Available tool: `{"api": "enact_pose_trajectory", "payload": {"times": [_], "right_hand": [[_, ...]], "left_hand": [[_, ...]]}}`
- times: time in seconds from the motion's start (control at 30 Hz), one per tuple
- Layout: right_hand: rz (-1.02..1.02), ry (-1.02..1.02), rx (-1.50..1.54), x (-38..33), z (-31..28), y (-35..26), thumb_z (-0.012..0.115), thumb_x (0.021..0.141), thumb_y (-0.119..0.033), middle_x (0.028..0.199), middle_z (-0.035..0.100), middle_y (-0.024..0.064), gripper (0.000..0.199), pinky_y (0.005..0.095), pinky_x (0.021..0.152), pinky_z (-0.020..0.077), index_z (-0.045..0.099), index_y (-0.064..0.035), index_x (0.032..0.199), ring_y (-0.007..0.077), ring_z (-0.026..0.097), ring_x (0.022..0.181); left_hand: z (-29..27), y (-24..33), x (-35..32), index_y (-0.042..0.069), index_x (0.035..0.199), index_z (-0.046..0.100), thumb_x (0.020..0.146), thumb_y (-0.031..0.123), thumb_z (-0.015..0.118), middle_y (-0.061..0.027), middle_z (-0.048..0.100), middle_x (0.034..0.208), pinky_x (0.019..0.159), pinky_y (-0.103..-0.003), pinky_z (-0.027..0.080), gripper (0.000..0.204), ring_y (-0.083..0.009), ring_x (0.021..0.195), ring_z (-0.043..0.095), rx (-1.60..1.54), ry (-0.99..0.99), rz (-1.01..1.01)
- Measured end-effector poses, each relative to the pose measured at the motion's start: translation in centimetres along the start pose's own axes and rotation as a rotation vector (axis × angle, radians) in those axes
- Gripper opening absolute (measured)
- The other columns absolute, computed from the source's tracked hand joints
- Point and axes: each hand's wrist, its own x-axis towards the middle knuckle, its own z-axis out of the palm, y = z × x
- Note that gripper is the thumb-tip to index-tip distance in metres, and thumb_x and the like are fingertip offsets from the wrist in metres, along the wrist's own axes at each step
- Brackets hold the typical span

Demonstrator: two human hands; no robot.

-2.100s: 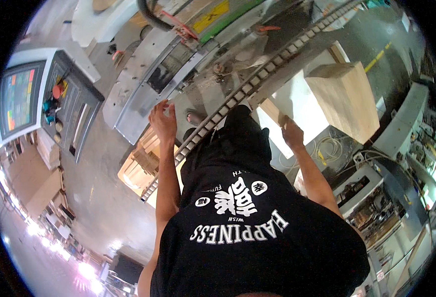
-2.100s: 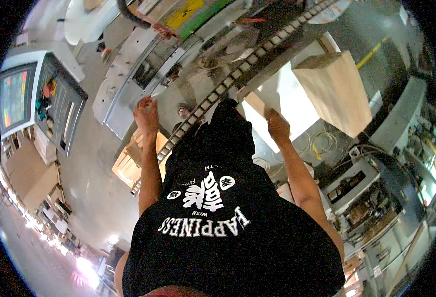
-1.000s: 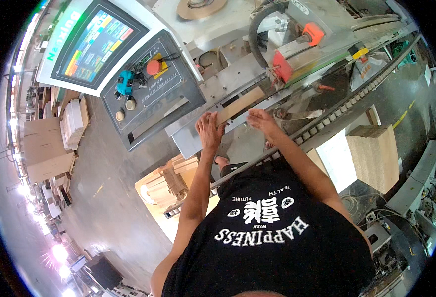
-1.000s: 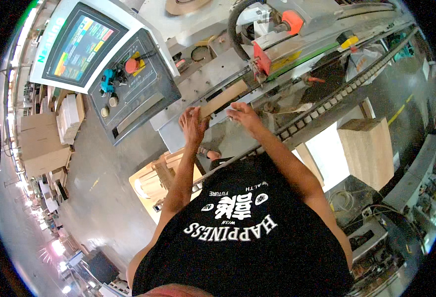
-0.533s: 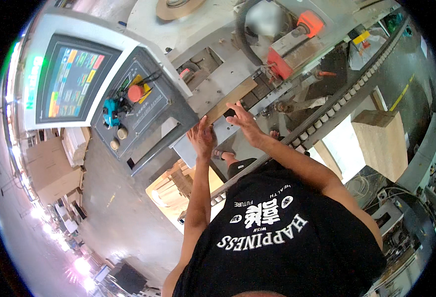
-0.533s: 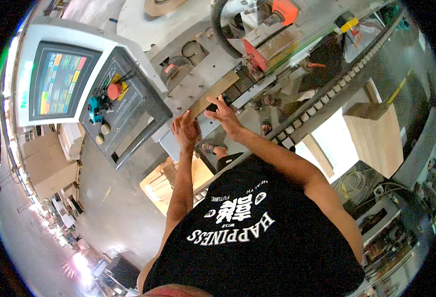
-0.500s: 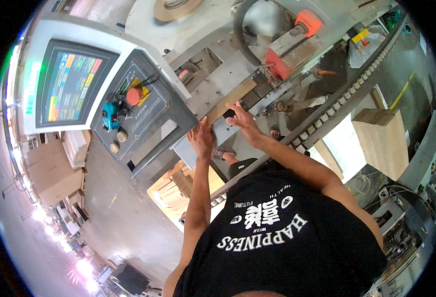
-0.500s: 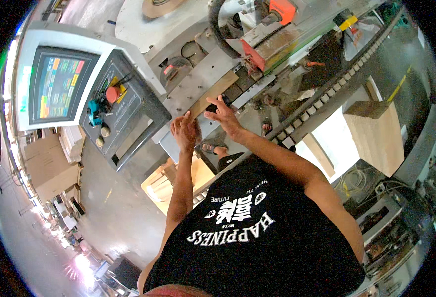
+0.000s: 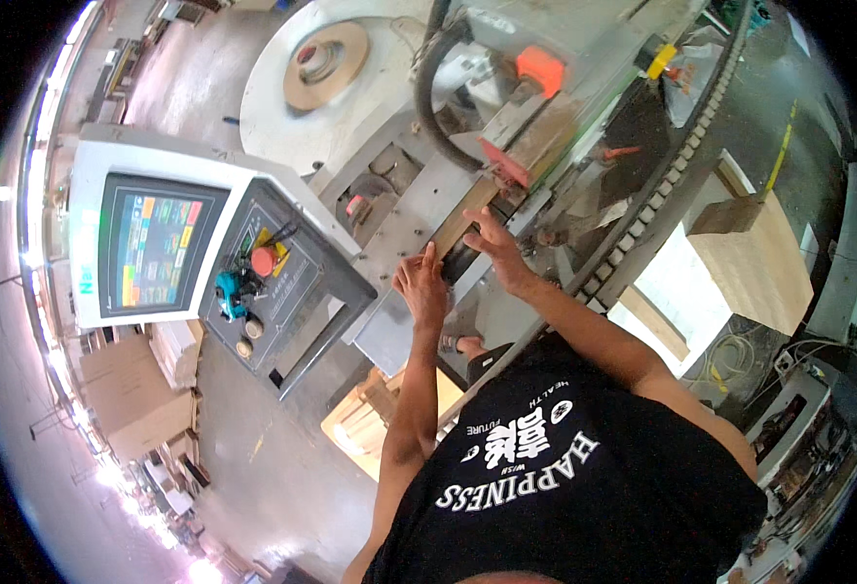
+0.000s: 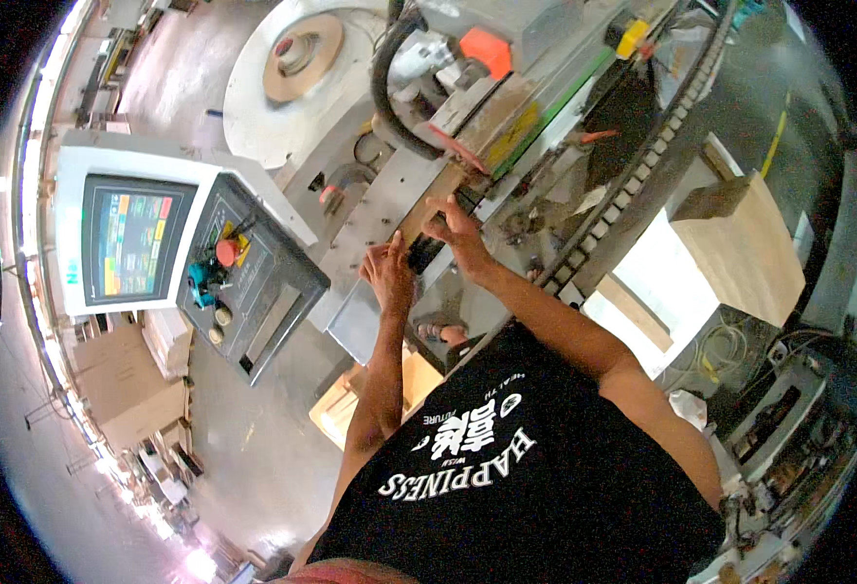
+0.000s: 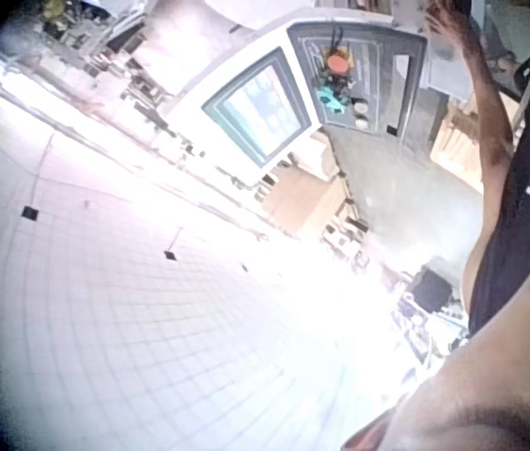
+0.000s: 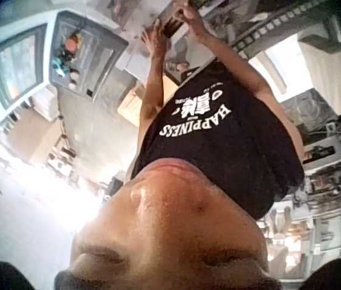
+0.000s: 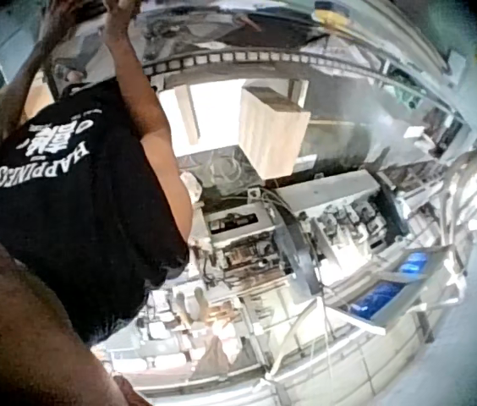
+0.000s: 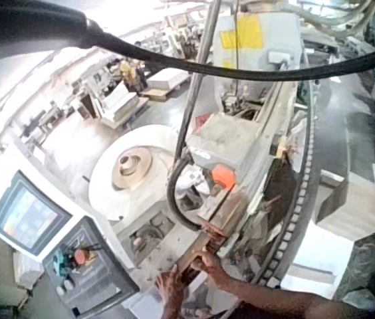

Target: The person operates a woodworking machine, feeding wooden planks through a conveyor system. They adjust the planks and monitor the machine's operation, ensuring smooth processing.

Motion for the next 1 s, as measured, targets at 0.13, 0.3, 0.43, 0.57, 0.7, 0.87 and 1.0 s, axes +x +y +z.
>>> {"api": "enact_pose_trajectory", "payload": {"times": [0.13,0.3,0.43,0.57,0.7,0.87,1.0], "right_hand": [[0.017,0.028,-0.264,0.8,-2.3,0.0,0.081,0.095,-0.041,0.176,0.023,0.0204,0.078,0.0465,0.127,0.0286,0.049,-0.0075,0.158,0.0315,0.024,0.161],[-0.147,-0.023,-0.713,-4.8,-4.9,-4.9,0.081,0.095,-0.04,0.161,0.051,0.0127,0.063,0.0469,0.112,0.0482,0.062,-0.0075,0.145,0.0308,0.053,0.143],[-0.275,0.136,-1.088,-10.4,-12.1,-8.1,0.077,0.097,-0.033,0.146,0.059,0.0173,0.047,0.0476,0.111,0.0487,0.065,-0.0069,0.134,0.0351,0.06,0.13],[-0.136,0.416,-1.339,-17.8,-23.1,-7.6,0.08,0.095,-0.041,0.142,0.06,0.0198,0.06,0.0514,0.112,0.0488,0.06,-0.007,0.14,0.0412,0.058,0.131],[0.366,0.389,-1.613,-26.2,-27.3,-9.1,0.086,0.086,-0.048,0.157,0.05,0.0199,0.086,0.0489,0.122,0.0414,0.05,-0.0056,0.152,0.0379,0.048,0.145],[0.579,0.372,-1.798,-33.5,-32.1,-3.3,0.089,0.084,-0.036,0.155,0.052,0.019,0.086,0.0502,0.116,0.0479,0.049,-0.0068,0.154,0.0413,0.059,0.134],[0.344,0.47,-1.712,-35.4,-36.0,-0.3,0.076,0.094,-0.022,0.145,0.062,0.0192,0.058,0.0479,0.103,0.0577,0.057,-0.0074,0.147,0.039,0.068,0.123]], "left_hand": [[1.1,3.1,2.5,0.027,0.144,0.066,0.099,0.021,0.069,-0.0058,0.06,0.119,0.109,-0.049,0.034,0.046,-0.0283,0.117,0.055,0.029,-0.013,0.04],[3.0,5.6,3.9,0.024,0.141,0.067,0.096,0.02,0.073,-0.0079,0.059,0.119,0.111,-0.049,0.033,0.045,-0.029,0.119,0.056,-0.023,0.039,-0.022],[2.9,7.5,6.1,0.016,0.124,0.069,0.087,0.039,0.084,-0.0067,0.062,0.114,0.105,-0.048,0.036,0.046,-0.0299,0.114,0.058,0.021,0.104,-0.136],[4.3,8.0,6.9,0.013,0.115,0.071,0.089,0.041,0.083,-0.0064,0.066,0.11,0.102,-0.048,0.038,0.04,-0.0299,0.11,0.062,-0.073,0.124,-0.061],[4.8,8.1,3.2,0.013,0.109,0.075,0.097,0.036,0.075,-0.0066,0.07,0.108,0.103,-0.053,0.039,0.026,-0.0337,0.108,0.064,-0.176,0.137,-0.03],[3.5,10.8,-2.2,0.013,0.109,0.075,0.096,0.024,0.076,-0.0068,0.069,0.101,0.094,-0.047,0.045,0.017,-0.0304,0.101,0.065,-0.295,0.052,0.065],[2.8,10.6,-5.2,0.011,0.107,0.074,0.094,0.018,0.077,-0.0097,0.069,0.1,0.089,-0.047,0.049,0.015,-0.0331,0.099,0.065,-0.418,-0.007,0.038]]}}
